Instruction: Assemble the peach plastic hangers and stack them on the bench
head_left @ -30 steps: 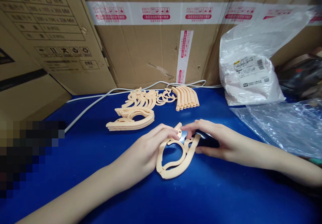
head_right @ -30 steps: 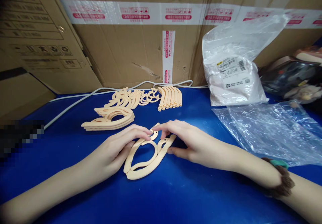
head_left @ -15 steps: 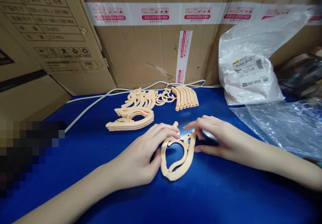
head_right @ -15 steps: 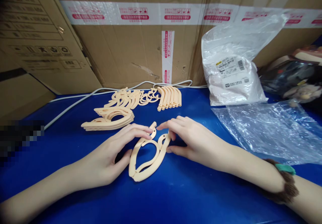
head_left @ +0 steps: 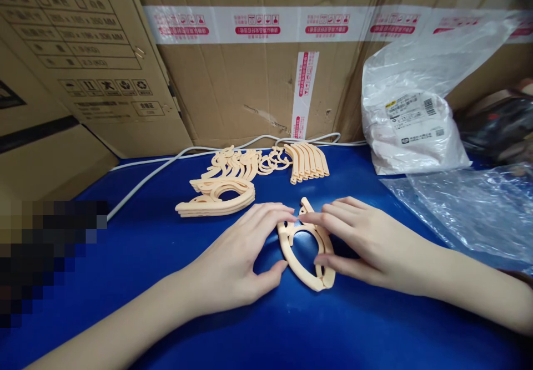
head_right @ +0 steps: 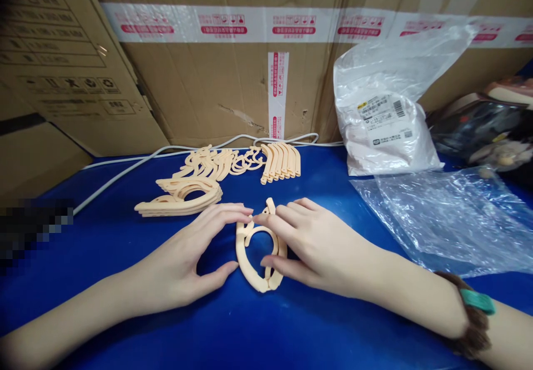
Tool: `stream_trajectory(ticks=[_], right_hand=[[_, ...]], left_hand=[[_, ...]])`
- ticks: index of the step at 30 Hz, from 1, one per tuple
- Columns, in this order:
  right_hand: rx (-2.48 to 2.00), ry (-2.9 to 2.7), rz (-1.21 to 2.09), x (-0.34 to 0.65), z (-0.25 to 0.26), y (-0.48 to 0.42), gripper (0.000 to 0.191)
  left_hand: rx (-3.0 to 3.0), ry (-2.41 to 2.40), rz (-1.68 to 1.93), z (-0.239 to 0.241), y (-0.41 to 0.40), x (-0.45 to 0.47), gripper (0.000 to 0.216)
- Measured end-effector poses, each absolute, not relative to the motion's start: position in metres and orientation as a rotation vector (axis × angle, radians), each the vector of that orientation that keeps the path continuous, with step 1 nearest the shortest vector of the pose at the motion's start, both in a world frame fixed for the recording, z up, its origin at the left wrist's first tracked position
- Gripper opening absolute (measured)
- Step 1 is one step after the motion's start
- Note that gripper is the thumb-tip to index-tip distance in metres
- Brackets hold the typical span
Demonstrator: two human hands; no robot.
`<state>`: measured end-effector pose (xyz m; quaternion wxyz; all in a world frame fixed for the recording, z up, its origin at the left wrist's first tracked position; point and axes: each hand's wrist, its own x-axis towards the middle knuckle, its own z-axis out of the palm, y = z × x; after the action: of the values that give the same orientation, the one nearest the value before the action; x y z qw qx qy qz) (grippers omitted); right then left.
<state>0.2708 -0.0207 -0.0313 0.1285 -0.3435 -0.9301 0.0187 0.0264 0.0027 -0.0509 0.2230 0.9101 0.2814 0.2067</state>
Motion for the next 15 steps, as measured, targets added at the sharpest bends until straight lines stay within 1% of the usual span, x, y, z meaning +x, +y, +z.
stream_trajectory(ticks=[2,6,10,13,15], right_hand=[[-0.975,-2.725,-0.03,0.2694,-0.0333,-0.0242,0.045],[-0.947,-2.761,-0.07,0.2679,-0.0352,-0.0274,0.048],[-0.902,-2.796,0.155,0.2661,-0.0326,-0.0278,0.057],[-0.819,-2.832,0.352,0.2643,-0.0296,-0.03,0.053],[-0.764,-2.835,0.42,0.264,-0.0281,-0.0315,0.052]], left_hand=[[2.519,0.789,0.58,-0.0518,0.0029,0.0265,0.053],[2.525,0.789,0.582,-0.0521,0.004,0.027,0.056],[2.541,0.765,0.549,-0.0525,0.0052,0.0263,0.065],[2.568,0.78,0.481,-0.0544,0.0044,0.0259,0.08],[2.588,0.788,0.425,-0.0556,0.0031,0.0258,0.086]])
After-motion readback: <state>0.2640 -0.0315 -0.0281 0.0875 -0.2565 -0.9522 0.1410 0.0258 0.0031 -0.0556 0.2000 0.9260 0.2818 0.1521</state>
